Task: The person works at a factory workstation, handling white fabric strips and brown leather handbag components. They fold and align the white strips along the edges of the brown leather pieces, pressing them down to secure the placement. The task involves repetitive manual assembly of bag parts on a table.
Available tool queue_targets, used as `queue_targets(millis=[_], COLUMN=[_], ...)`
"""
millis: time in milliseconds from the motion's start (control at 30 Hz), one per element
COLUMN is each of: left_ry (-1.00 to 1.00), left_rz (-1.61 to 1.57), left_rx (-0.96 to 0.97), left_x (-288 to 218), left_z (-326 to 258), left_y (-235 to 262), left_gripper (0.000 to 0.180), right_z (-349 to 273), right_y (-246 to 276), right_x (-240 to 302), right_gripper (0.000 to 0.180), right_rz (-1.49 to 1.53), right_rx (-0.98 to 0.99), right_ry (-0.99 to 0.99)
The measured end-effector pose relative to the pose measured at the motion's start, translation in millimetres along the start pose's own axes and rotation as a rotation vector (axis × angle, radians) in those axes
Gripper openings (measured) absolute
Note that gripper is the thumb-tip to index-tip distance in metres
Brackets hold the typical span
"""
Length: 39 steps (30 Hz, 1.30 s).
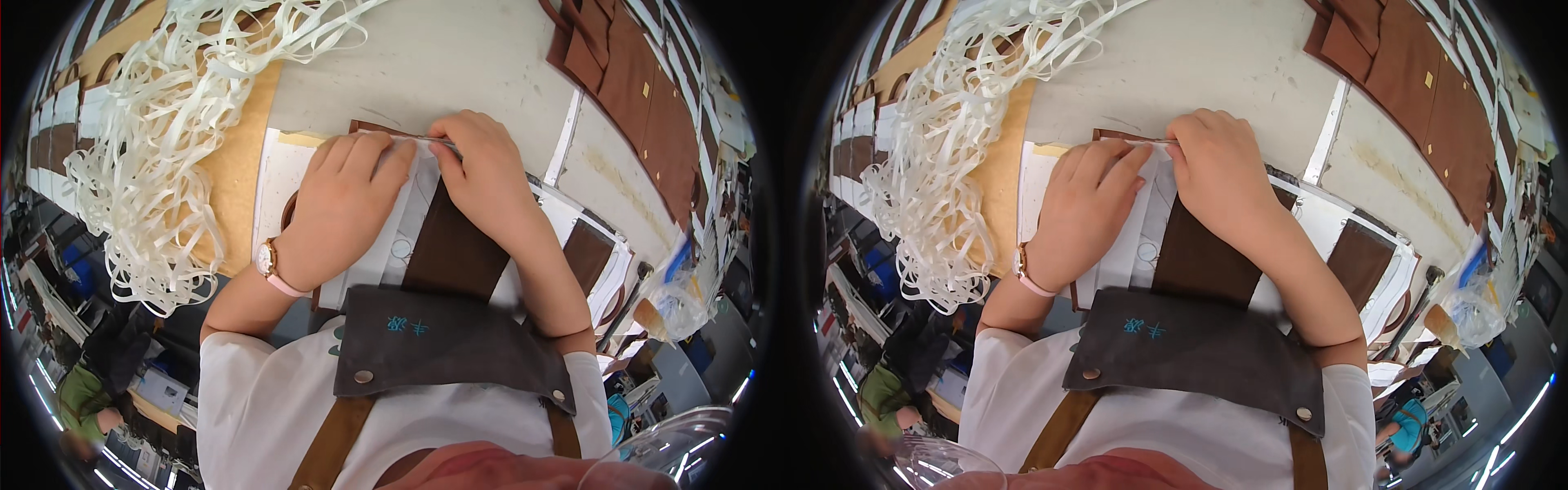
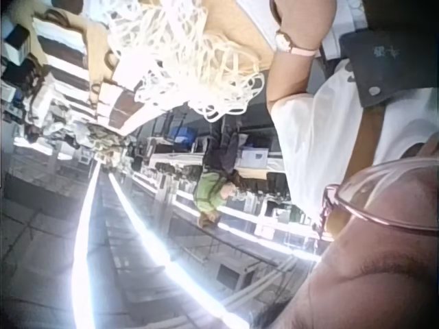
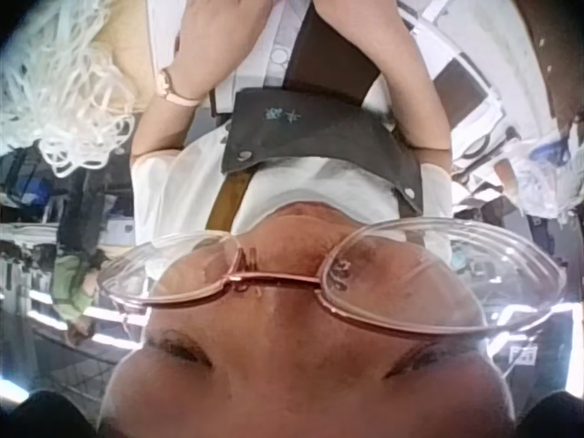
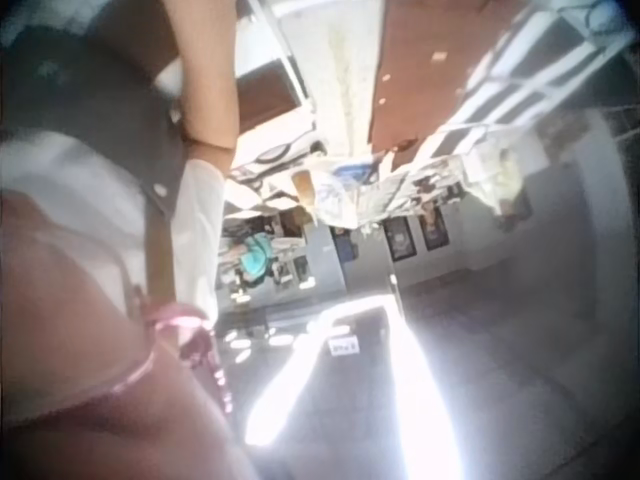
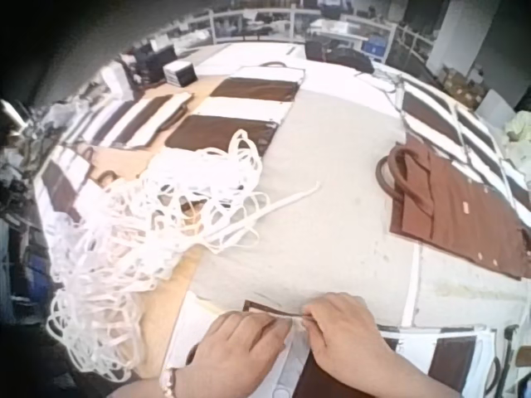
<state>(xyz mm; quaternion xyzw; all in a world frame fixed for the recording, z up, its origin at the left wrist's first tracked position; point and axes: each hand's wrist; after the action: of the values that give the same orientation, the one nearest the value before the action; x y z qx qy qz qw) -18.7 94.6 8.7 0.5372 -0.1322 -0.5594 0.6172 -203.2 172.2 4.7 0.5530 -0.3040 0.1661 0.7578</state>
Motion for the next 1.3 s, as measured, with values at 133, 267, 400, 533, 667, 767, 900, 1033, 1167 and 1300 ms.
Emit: queue_targets(millis=[133, 267, 400, 533, 667, 767, 900, 1033, 1167, 1300], left_ry=[-0.034, -0.058, -0.06, 0.022, 0.105, 0.061, 0.051, 0.045, -0.004, -0.005], left_rz=[0.054, 0.095, 0.088, 0.035, -0.02, 0.021, 0.153, 0.252, 0.216, 0.225], left_rx=[0.041, 0.069, 0.073, 0.066, 0.024, 0.033, 0.015, 0.025, 0.06, 0.12], left_x=[-1, -2, -3, -5, -4, -4, -7, -19, -20, -22], left_z=[-2, -1, -4, -1, 1, 1, -3, -1, -3, -9], left_y=[-1, -2, -2, 3, 0, -2, -2, -7, -9, -3], left_gripper=[0.048, 0.049, 0.045, 0.044, 0.045, 0.045, 0.044, 0.044, 0.048, 0.05], right_z=[4, 0, -6, -7, -13, -15, -15, -18, -18, -23], right_y=[-6, -16, -17, -7, -1, -4, -3, -7, -13, -2], right_x=[2, 0, -10, -20, -13, -14, -12, -11, -13, -15], right_gripper=[0.003, 0.005, 0.01, 0.019, 0.022, 0.021, 0.017, 0.016, 0.017, 0.016], right_rz=[-0.03, -0.046, -0.01, -0.083, -0.263, -0.283, -0.297, -0.297, -0.164, -0.104], right_rx=[0.009, -0.064, -0.106, -0.096, -0.099, -0.142, -0.143, -0.141, -0.173, -0.191], right_ry=[-0.017, -0.011, 0.172, 0.465, 0.613, 0.617, 0.61, 0.561, 0.461, 0.187])
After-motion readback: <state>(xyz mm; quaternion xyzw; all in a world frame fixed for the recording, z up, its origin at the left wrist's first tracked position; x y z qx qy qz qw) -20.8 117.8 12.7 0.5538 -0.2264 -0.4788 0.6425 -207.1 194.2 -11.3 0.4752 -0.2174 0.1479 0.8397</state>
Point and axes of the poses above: each hand's wrist, its own z-axis towards the middle knuckle, its own y-axis out of the back of the hand, x = y × z, and after that the axes turned 11 degrees about -x, right-handed
